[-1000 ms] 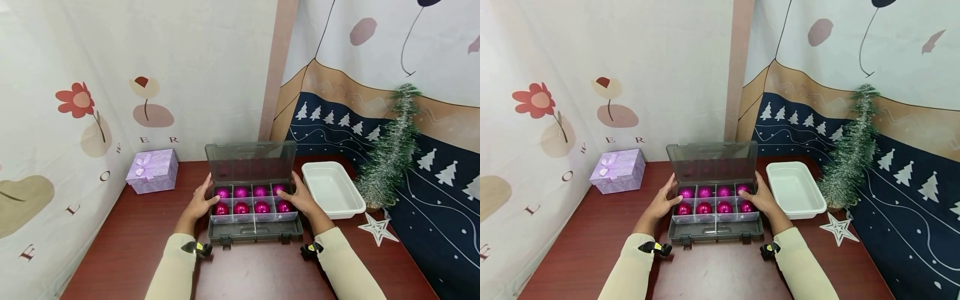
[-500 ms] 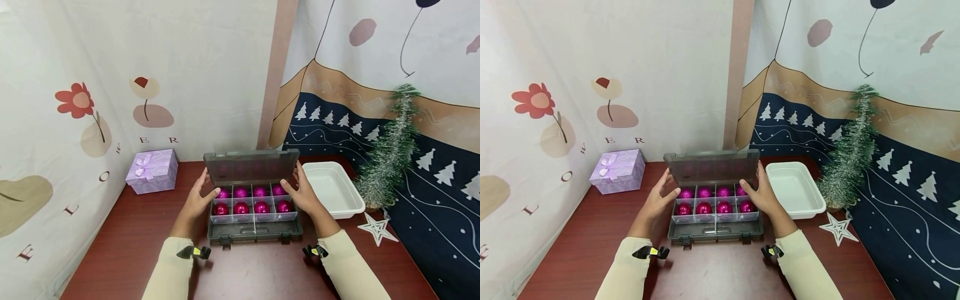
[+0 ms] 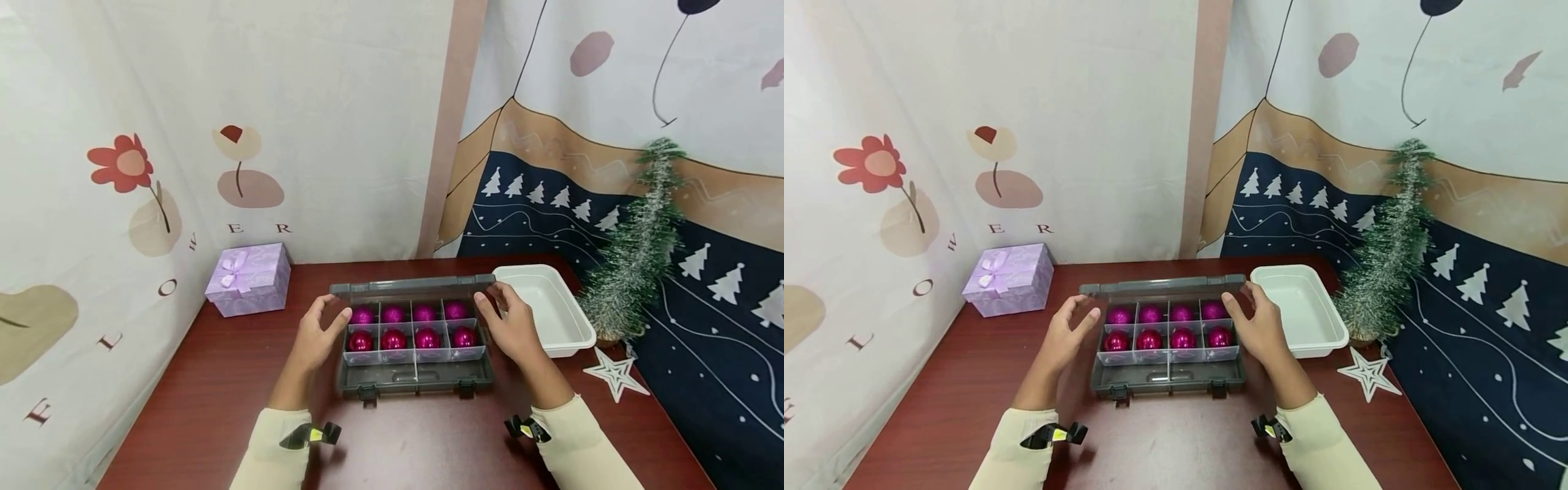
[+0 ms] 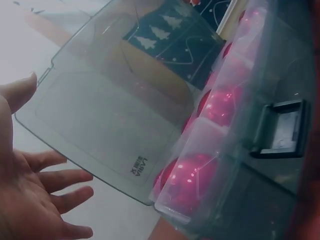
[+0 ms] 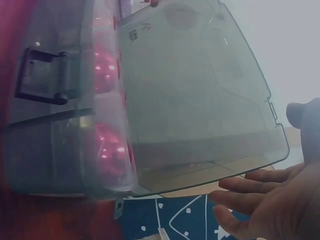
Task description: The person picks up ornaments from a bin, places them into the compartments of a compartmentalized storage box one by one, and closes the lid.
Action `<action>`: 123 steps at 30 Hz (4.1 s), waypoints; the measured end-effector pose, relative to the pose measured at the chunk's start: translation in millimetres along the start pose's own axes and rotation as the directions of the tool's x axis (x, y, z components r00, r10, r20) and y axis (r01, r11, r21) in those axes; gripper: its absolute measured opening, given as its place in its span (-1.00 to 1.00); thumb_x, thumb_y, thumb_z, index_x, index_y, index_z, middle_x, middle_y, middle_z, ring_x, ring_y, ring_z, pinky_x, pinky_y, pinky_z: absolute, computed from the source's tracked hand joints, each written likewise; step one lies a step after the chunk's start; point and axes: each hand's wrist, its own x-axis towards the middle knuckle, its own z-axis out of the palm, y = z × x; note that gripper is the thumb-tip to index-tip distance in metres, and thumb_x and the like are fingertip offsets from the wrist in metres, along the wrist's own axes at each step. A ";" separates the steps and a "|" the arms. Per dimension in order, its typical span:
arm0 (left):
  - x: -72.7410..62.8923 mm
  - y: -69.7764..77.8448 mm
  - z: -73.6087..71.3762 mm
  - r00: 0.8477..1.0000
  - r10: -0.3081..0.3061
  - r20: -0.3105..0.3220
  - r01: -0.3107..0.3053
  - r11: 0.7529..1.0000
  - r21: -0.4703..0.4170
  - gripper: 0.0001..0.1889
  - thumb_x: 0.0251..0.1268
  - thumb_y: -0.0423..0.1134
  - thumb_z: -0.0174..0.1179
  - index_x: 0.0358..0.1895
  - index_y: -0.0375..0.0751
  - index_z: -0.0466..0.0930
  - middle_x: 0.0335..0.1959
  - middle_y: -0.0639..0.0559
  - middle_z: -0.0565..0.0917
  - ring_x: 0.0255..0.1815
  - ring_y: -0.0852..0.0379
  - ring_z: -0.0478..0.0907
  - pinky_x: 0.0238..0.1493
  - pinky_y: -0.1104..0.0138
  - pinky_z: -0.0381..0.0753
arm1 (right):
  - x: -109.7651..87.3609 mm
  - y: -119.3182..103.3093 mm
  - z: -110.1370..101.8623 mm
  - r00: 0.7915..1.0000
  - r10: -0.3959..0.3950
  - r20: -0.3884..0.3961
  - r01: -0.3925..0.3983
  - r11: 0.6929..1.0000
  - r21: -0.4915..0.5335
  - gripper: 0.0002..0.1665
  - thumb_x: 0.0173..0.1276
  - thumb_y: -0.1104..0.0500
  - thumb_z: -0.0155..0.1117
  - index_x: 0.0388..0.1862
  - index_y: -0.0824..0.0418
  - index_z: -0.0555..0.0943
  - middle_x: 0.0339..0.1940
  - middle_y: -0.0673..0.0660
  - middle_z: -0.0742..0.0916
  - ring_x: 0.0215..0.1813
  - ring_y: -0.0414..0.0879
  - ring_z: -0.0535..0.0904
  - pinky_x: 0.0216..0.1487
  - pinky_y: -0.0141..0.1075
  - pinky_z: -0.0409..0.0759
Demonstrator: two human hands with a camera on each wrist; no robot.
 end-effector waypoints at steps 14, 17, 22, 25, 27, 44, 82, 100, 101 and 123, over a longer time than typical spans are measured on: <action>-25.8 -11.4 0.2 0.998 0.054 -0.027 -0.054 0.999 0.002 -0.60 0.54 -0.19 0.31 0.26 -0.38 0.64 0.48 -0.29 0.64 0.63 -0.38 0.43 0.64 -0.30 0.35 | -30.7 22.0 -0.1 0.995 -0.073 -0.073 0.071 0.997 -0.027 -0.59 0.66 0.01 0.32 0.18 0.34 0.68 0.17 0.40 0.83 0.33 0.36 0.73 0.45 0.35 0.58; -33.2 -16.1 -0.1 0.998 0.066 -0.011 -0.066 0.998 -0.009 -0.57 0.49 -0.24 0.36 0.30 -0.40 0.64 0.50 -0.28 0.63 0.68 -0.36 0.37 0.65 -0.26 0.36 | -36.9 29.0 -0.9 0.993 -0.106 -0.046 0.105 0.994 -0.028 -0.61 0.64 0.07 0.35 0.23 0.34 0.70 0.22 0.36 0.83 0.28 0.30 0.76 0.39 0.29 0.63; -40.3 -26.8 -0.2 0.993 0.112 0.023 -0.111 0.993 -0.045 -0.52 0.43 -0.29 0.43 0.32 -0.43 0.61 0.55 -0.27 0.58 0.76 -0.30 0.24 0.66 0.38 0.30 | -46.8 39.3 -4.9 0.987 -0.161 -0.014 0.161 0.987 -0.019 -0.60 0.60 0.16 0.39 0.31 0.30 0.70 0.36 0.30 0.79 0.24 0.17 0.78 0.31 -0.28 0.69; -43.6 -34.4 -1.2 0.987 0.152 0.051 -0.149 0.987 -0.063 -0.49 0.39 -0.31 0.46 0.32 -0.46 0.59 0.56 -0.31 0.56 0.79 -0.32 0.16 0.78 0.36 0.08 | -51.5 45.9 -7.1 0.981 -0.191 0.021 0.191 0.981 0.018 -0.60 0.56 0.20 0.44 0.29 0.33 0.70 0.40 0.32 0.76 0.31 0.12 0.76 0.28 -0.59 0.58; -45.8 -39.8 -2.3 0.982 0.178 0.068 -0.175 0.983 -0.049 -0.46 0.35 -0.32 0.50 0.32 -0.45 0.58 0.54 -0.33 0.57 0.80 -0.33 0.14 0.87 0.00 -0.14 | -54.1 50.5 -7.8 0.977 -0.209 0.047 0.207 0.978 0.038 -0.61 0.53 0.22 0.47 0.24 0.36 0.71 0.41 0.34 0.75 0.38 0.14 0.72 0.28 -0.66 0.54; -56.0 -63.6 -9.0 0.938 0.287 0.193 -0.316 0.937 0.146 -0.33 0.21 -0.13 0.63 0.42 -0.12 0.69 0.58 -0.27 0.55 0.79 -0.42 0.06 0.54 -0.71 -0.23 | -61.5 76.1 -3.9 0.910 -0.400 0.109 0.409 0.910 -0.065 -0.44 0.22 0.29 0.70 0.22 0.34 0.79 0.31 0.48 0.76 0.38 0.24 0.74 0.43 -0.79 0.24; -66.8 -65.7 -6.9 0.941 0.200 0.272 -0.256 0.947 0.192 -0.40 0.24 -0.09 0.61 0.37 -0.04 0.75 0.74 -0.15 0.36 0.81 -0.58 -0.24 0.52 -0.72 -0.37 | -62.7 93.9 8.7 0.791 -0.607 0.071 0.609 0.793 0.006 -0.47 -0.06 0.47 0.77 -0.02 0.45 0.85 0.34 0.41 0.76 0.68 -0.18 0.44 0.61 -0.64 0.26; -72.5 -74.9 8.3 0.840 0.511 0.183 -0.528 0.847 0.055 -0.61 0.09 -0.38 0.65 0.05 -0.13 0.89 0.35 -0.19 0.76 0.74 -0.06 0.34 0.38 -0.80 -0.01 | -65.2 106.6 23.8 0.733 -0.675 0.084 0.645 0.728 0.230 -0.41 -0.07 0.62 0.68 0.02 0.37 0.86 0.10 0.36 0.81 0.46 -0.14 0.63 0.55 -0.54 0.45; -72.0 -76.2 9.1 0.843 0.507 0.180 -0.523 0.851 0.049 -0.58 0.04 -0.35 0.69 0.03 -0.10 0.88 0.36 -0.19 0.76 0.73 -0.08 0.35 0.41 -0.78 0.00 | -65.2 107.1 24.5 0.735 -0.673 0.080 0.643 0.730 0.231 -0.39 -0.09 0.61 0.70 0.02 0.36 0.86 0.10 0.36 0.81 0.46 -0.14 0.63 0.55 -0.54 0.44; -67.4 -85.5 14.0 0.820 0.547 0.167 -0.565 0.820 0.088 -0.45 -0.23 -0.30 0.76 -0.01 -0.02 0.83 0.38 -0.16 0.74 0.66 -0.31 0.34 0.73 0.38 -0.01 | -64.3 106.8 36.6 0.788 -0.615 0.037 0.599 0.778 0.191 -0.35 -0.21 0.68 0.68 -0.10 0.25 0.83 0.10 0.34 0.78 0.33 0.00 0.62 0.52 -0.56 0.43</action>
